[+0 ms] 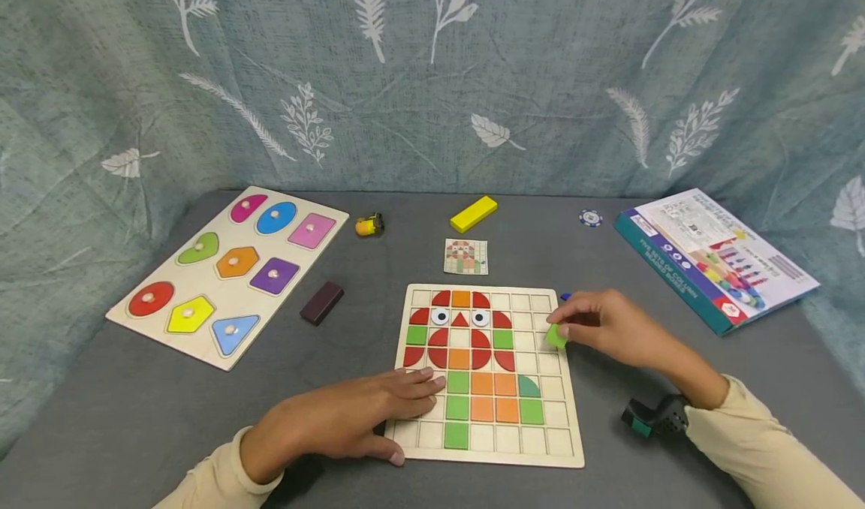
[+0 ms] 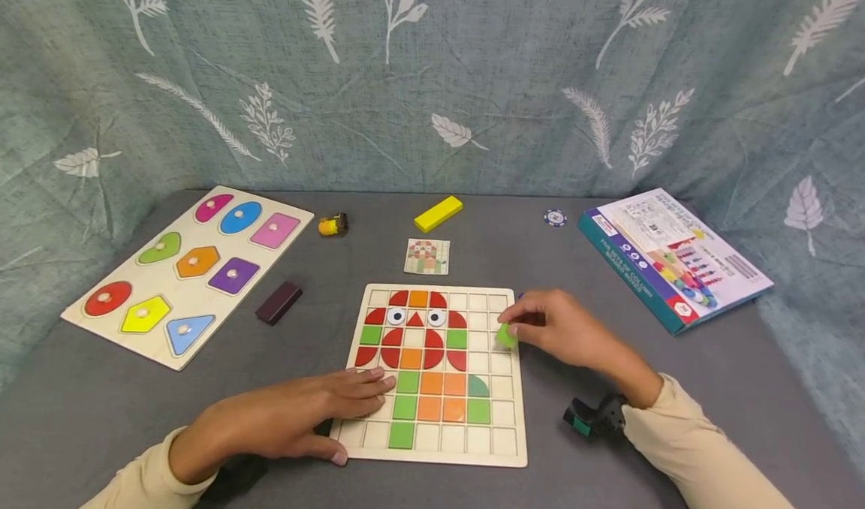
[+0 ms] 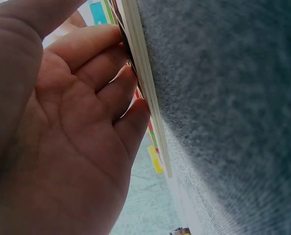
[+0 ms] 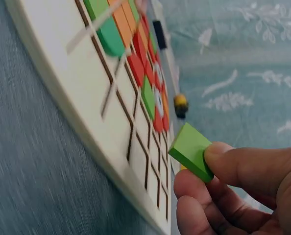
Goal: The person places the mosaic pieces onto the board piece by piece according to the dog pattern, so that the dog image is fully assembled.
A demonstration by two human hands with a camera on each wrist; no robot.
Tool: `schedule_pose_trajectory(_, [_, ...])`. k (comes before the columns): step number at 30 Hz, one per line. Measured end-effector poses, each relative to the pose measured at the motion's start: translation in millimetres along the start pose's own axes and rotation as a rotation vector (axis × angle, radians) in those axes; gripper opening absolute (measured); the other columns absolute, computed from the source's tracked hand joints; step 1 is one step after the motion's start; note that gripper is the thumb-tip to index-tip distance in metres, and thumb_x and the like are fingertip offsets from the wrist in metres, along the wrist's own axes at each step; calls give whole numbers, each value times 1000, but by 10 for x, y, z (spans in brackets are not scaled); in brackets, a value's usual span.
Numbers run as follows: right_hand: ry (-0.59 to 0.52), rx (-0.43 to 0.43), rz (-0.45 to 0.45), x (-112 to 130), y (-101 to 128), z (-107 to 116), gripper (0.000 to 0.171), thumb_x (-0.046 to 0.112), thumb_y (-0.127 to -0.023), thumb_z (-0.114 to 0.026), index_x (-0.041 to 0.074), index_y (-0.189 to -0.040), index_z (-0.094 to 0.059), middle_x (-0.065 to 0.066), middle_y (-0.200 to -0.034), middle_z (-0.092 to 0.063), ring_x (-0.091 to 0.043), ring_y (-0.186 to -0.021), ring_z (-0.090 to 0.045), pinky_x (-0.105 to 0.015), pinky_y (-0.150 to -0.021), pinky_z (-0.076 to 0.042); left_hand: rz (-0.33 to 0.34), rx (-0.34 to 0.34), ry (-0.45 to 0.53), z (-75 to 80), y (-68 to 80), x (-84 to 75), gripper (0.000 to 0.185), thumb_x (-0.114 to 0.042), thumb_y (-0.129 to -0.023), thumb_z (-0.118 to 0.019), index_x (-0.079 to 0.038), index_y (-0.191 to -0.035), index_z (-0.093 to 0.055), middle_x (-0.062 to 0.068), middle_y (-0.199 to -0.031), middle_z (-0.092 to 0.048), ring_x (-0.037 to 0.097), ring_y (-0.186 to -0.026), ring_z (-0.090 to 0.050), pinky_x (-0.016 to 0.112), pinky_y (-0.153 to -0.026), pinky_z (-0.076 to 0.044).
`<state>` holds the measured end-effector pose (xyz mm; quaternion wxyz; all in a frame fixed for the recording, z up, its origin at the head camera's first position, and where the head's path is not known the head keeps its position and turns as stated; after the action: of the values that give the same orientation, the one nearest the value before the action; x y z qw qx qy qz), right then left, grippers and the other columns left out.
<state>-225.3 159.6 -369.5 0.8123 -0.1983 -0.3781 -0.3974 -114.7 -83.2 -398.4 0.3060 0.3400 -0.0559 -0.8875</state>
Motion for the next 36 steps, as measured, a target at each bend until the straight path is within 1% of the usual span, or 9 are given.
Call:
schedule_pose_trajectory(5, [-25,90,0,138,27,-177,15,1,-91,-66,6,-103,-74,-1,-101,-68,-12,-83,-58,-26,-69,-51,8,6,9,1,-8,4,73,-30,-87,-74,-16,-150,-39,-7,-157,-28,16,-145,-19,40,-111,-29])
schedule_pose_trajectory(11, [-22,198,-3,322,76,-372,16,2,-91,-66,12,-100,-75,7,-97,-67,-10,-81,-56,-27,-70,-50,9,4,26,-6,-14,5,74,-29,-87,-74,-15,-150,-38,-7,-157,-28,15,-145,-18,40,-112,-28])
schedule_pose_trajectory(17, [-59,331,73,484,160,-577,13,9,-92,-67,16,-99,-75,12,-93,-66,-7,-78,-55,-25,-67,-48,16,5,36,-5,-11,6,75,-28,-86,-75,-15,-150,-39,-7,-156,-28,15,-145,-18,40,-112,-27])
schedule_pose_trajectory(22, [-69,421,89,531,221,-726,14,9,-92,-67,18,-100,-75,13,-87,-63,-3,-74,-55,-23,-66,-48,18,4,44,-5,-4,9,73,-28,-86,-75,-16,-150,-39,-8,-156,-28,15,-145,-18,40,-112,-27])
schedule_pose_trajectory(26, [-31,447,116,571,251,-807,14,8,-91,-67,18,-97,-75,15,-86,-61,-1,-74,-53,-21,-66,-48,16,2,44,-4,4,9,72,-28,-86,-75,-15,-149,-41,-8,-156,-29,15,-145,-19,40,-112,-27])
schedule_pose_trajectory(29, [-5,452,148,614,274,-854,14,6,-90,-68,15,-97,-75,16,-85,-60,1,-73,-52,-20,-65,-48,21,2,45,-12,13,8,72,-28,-86,-75,-15,-149,-41,-8,-156,-29,15,-145,-19,39,-112,-28])
schedule_pose_trajectory(36, [49,437,139,636,311,-901,13,5,-90,-69,14,-97,-75,17,-84,-57,1,-73,-51,-19,-66,-47,43,8,42,-2,5,7,73,-27,-87,-75,-15,-149,-40,-7,-156,-28,15,-145,-18,41,-112,-27])
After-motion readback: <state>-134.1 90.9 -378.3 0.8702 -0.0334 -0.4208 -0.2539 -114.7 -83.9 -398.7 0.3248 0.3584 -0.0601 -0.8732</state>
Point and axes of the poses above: each hand's wrist, its own y-axis away from the middle knuckle, its own z-axis out of the back of the hand, x = y × z, the point moved 9 cm from there along -y, towards the middle knuckle
